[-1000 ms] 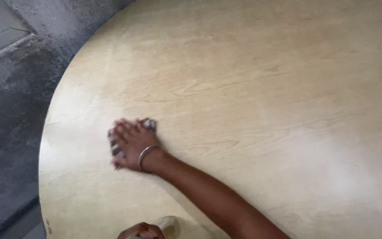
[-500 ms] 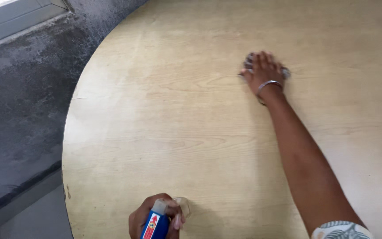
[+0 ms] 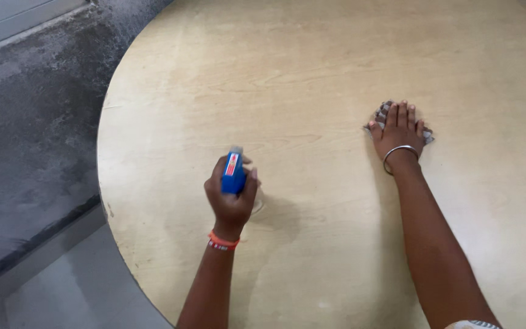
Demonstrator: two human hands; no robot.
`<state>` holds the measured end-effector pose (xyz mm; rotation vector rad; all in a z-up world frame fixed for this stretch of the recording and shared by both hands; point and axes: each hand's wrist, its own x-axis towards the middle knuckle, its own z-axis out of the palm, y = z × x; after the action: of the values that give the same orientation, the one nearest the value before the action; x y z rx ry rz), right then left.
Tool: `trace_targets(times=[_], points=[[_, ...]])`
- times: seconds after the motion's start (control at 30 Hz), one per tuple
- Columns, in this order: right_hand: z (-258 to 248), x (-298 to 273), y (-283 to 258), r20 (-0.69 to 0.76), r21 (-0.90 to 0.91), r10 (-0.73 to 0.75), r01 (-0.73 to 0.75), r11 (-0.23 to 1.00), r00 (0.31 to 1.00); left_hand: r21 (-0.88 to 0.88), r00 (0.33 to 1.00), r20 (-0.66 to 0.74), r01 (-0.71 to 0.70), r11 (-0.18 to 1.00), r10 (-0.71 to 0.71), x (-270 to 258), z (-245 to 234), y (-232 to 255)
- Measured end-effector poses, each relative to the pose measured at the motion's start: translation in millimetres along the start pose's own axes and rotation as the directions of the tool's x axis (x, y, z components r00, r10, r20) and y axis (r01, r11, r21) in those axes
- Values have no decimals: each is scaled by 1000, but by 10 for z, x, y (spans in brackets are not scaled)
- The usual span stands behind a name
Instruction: The person sprays a cleaning solution onto a large round wooden table and wipes the surface with a cloth. They repeatedly spray and wipe different areas of the table in a systematic manner.
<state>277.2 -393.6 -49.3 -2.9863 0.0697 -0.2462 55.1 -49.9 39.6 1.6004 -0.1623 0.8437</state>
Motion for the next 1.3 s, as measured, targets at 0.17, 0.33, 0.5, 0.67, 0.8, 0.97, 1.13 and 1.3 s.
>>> trace_targets(times=[0.17, 0.33, 0.5, 0.67, 0.8, 0.97, 1.13, 1.3], points=[[-52, -802, -392, 39, -27, -122, 123, 992, 992, 14, 1000, -2, -20, 1000, 20, 190, 401, -51], [-142, -1040, -556, 55, -24, -191, 192, 981, 980, 31, 999, 34, -30, 999, 29, 364, 574, -122], [-192, -951, -615, 55, -12, -251, 252, 968, 966, -3, 987, 151, 62, 998, -61, 523, 490, -20], [-148, -907, -596, 40, -24, -280, 281, 959, 959, 375, 949, 80, 255, 891, -305, 574, 434, 215], [-143, -936, -575, 36, -31, -277, 278, 960, 960, 721, 862, 210, 182, 669, -461, 556, 352, 184], [-151, -933, -585, 43, -12, -278, 279, 960, 960, 894, 742, 231, 94, 439, -629, 487, 412, -90], [-171, -937, -594, 57, -23, -259, 260, 965, 964, 903, 728, 288, 10, 429, -623, 450, 457, -172], [-189, -941, -599, 61, -19, -264, 266, 964, 962, 893, 764, 258, 44, 447, -592, 459, 481, -103]])
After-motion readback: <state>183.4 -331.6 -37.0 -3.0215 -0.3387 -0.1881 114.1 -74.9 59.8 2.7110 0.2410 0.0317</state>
